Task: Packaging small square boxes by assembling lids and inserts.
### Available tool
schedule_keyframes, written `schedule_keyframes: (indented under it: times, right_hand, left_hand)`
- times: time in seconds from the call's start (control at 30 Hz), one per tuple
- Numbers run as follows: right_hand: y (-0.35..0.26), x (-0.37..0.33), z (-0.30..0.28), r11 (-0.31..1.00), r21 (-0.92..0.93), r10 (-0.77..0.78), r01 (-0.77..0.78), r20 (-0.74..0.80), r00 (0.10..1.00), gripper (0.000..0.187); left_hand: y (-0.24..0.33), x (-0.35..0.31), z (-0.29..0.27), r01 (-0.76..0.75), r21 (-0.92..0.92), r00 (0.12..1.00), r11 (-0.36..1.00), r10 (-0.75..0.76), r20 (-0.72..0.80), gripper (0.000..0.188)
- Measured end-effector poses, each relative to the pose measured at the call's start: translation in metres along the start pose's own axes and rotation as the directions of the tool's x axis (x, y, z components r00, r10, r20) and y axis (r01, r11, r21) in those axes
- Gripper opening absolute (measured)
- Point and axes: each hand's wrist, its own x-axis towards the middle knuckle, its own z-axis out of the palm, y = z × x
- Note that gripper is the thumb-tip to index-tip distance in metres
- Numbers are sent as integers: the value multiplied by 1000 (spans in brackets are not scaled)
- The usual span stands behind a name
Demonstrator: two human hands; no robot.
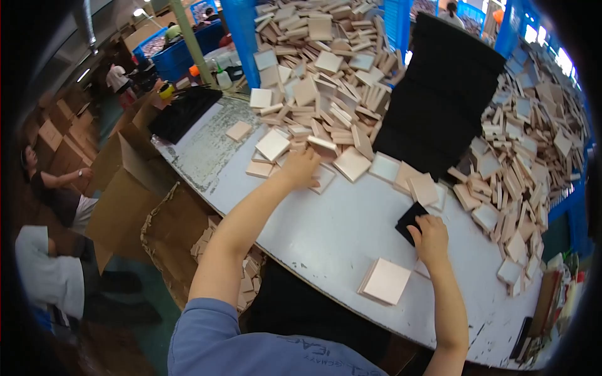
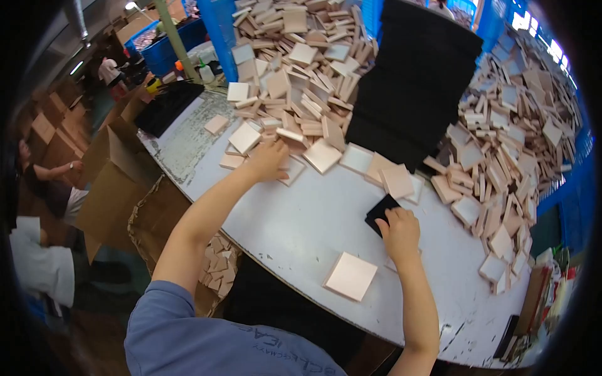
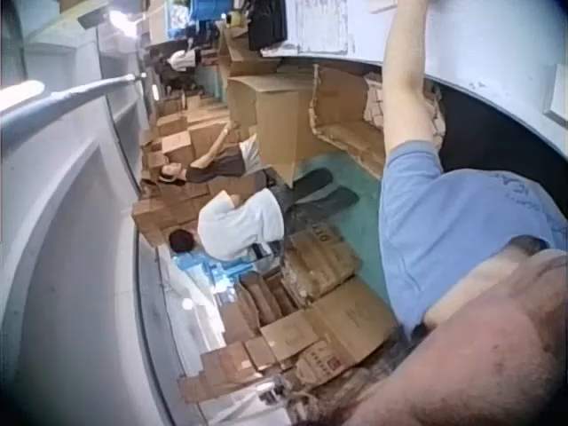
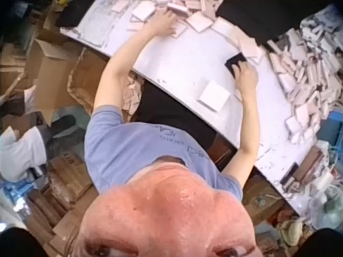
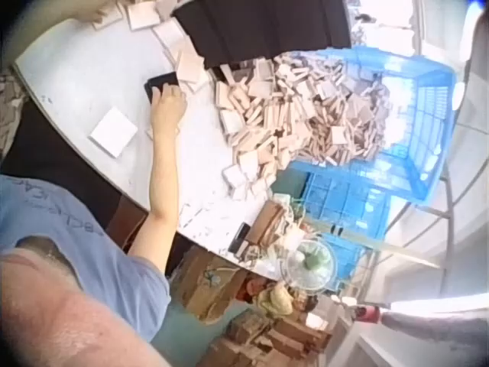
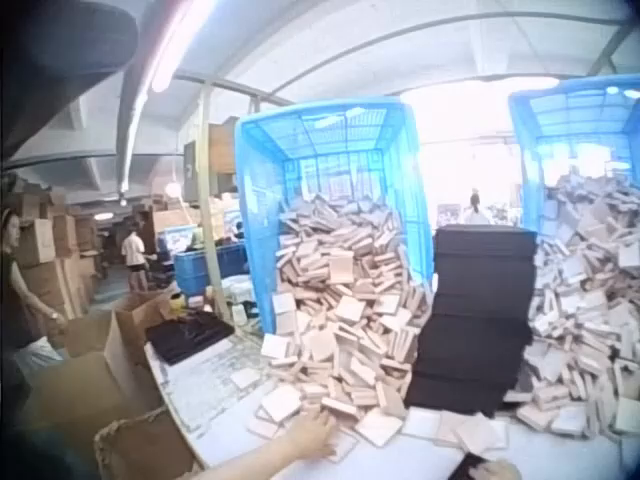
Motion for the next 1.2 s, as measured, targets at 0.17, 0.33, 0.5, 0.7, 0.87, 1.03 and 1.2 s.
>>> schedule_keyframes:
  times: [0.17,0.33,0.5,0.7,0.87,1.03,1.2]
  right_hand:
    - [-12,8,-6,996,-70,-56,54,-18,998,28]
    - [-11,0,0,994,-79,-77,69,-97,992,19]
    - [-1,-1,2,988,-136,-76,67,-65,995,14]
    - [-28,-12,-61,968,-169,-244,186,-451,859,5]
    - [-69,-77,-59,880,-104,-473,464,-102,875,17]
    - [-88,-88,-51,863,182,-491,471,85,867,11]
    - [-60,-76,-49,783,496,-400,374,-59,915,11]
  left_hand:
    - [-3,0,-14,72,-84,978,994,-54,203,77]
    - [25,-19,-64,-4,-267,1000,964,5,2,69]
    - [105,-60,-62,-493,-736,868,465,199,-456,62]
    - [187,-125,-12,-466,-803,878,371,306,-368,67]
    - [201,-125,-14,-406,-835,911,373,239,-336,93]
    - [204,-126,-10,-409,-848,910,336,220,-352,106]
    - [198,-125,-18,-408,-838,909,363,246,-336,102]
